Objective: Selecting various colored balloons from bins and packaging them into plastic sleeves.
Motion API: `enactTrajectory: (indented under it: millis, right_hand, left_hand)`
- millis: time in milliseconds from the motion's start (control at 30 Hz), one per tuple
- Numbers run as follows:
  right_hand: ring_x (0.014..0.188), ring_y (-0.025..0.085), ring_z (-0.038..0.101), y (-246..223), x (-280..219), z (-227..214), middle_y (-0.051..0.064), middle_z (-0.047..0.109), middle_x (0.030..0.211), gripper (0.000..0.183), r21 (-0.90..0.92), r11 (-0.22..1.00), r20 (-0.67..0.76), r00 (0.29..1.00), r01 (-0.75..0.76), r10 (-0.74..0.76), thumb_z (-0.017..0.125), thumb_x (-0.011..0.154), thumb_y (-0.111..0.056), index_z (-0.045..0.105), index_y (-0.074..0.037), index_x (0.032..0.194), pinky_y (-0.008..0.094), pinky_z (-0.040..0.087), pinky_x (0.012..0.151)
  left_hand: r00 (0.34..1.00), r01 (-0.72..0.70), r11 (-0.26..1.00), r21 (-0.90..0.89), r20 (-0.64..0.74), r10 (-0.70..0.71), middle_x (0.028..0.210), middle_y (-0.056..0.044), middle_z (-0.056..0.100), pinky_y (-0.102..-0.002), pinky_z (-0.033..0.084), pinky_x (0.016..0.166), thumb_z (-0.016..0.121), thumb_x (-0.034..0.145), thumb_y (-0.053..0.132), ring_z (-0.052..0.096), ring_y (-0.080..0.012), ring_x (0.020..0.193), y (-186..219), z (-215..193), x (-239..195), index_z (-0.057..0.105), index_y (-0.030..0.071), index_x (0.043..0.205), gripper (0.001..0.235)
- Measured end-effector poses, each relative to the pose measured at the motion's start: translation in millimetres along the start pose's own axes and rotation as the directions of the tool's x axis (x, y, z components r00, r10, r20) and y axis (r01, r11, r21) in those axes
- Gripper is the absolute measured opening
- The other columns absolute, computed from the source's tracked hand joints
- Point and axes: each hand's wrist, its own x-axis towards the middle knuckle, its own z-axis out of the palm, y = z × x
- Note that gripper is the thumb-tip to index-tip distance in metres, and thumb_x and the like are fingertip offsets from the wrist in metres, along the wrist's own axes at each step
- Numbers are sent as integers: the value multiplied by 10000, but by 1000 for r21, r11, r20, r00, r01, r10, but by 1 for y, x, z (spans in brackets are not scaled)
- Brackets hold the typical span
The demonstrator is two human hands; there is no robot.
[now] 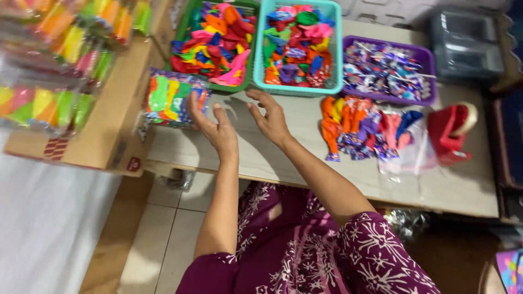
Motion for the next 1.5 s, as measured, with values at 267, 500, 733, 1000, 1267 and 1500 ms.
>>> enactTrajectory:
  millis: [267,500,733,1000,1267,1500]
  right_hand:
    - [1055,306,721,33,-71,-132,120,723,1133,219,-67,995,-233,971,-77,59,716,989,-103,750,-103,1205,372,609,859]
    - [962,246,727,39,-136,-226,119,746,1058,195,-144,963,-435,888,-230,147,738,985,-104,764,-102,1178,338,593,781]
    - [924,201,710,41,-188,-304,108,760,1026,166,-141,949,-672,731,-281,116,693,1003,-29,752,-90,1146,327,573,776]
    - [848,185,679,9,-248,-360,144,696,918,110,-50,970,-814,573,-238,98,585,1040,43,684,-5,1042,305,596,741]
    - [881,266,745,26,-276,-352,92,769,960,162,-460,739,-625,771,-492,124,680,978,-11,798,-112,1027,355,602,767]
    - [1036,333,711,45,-265,-357,98,767,1105,198,-634,695,-468,884,-339,3,629,910,81,671,-109,875,442,559,868]
  left_hand:
    - [940,69,991,-112,339,-27,1334,-214,610,-494,377,1159,612,950,37,540,-388,1322,5,68,-90,599,47,1363,414]
    - [536,248,968,45,826,-175,1305,-137,676,-478,410,1145,584,1009,195,585,-313,1311,26,102,-164,624,139,1376,373]
    - [372,142,988,-59,928,2,1270,-76,702,-424,457,1098,574,1017,200,619,-283,1271,47,133,-220,681,244,1317,322]
    - [300,-131,916,-380,865,402,1163,-106,706,-434,503,1030,696,897,98,640,-322,1203,58,180,-304,693,158,1263,371]
    - [236,-524,775,-354,814,531,1185,-108,644,-462,462,963,820,732,412,534,-311,1253,69,196,-346,699,117,1132,511]
    - [358,-543,779,-315,752,554,1069,-34,651,-413,467,900,688,846,154,592,-259,1177,59,205,-357,690,165,905,59]
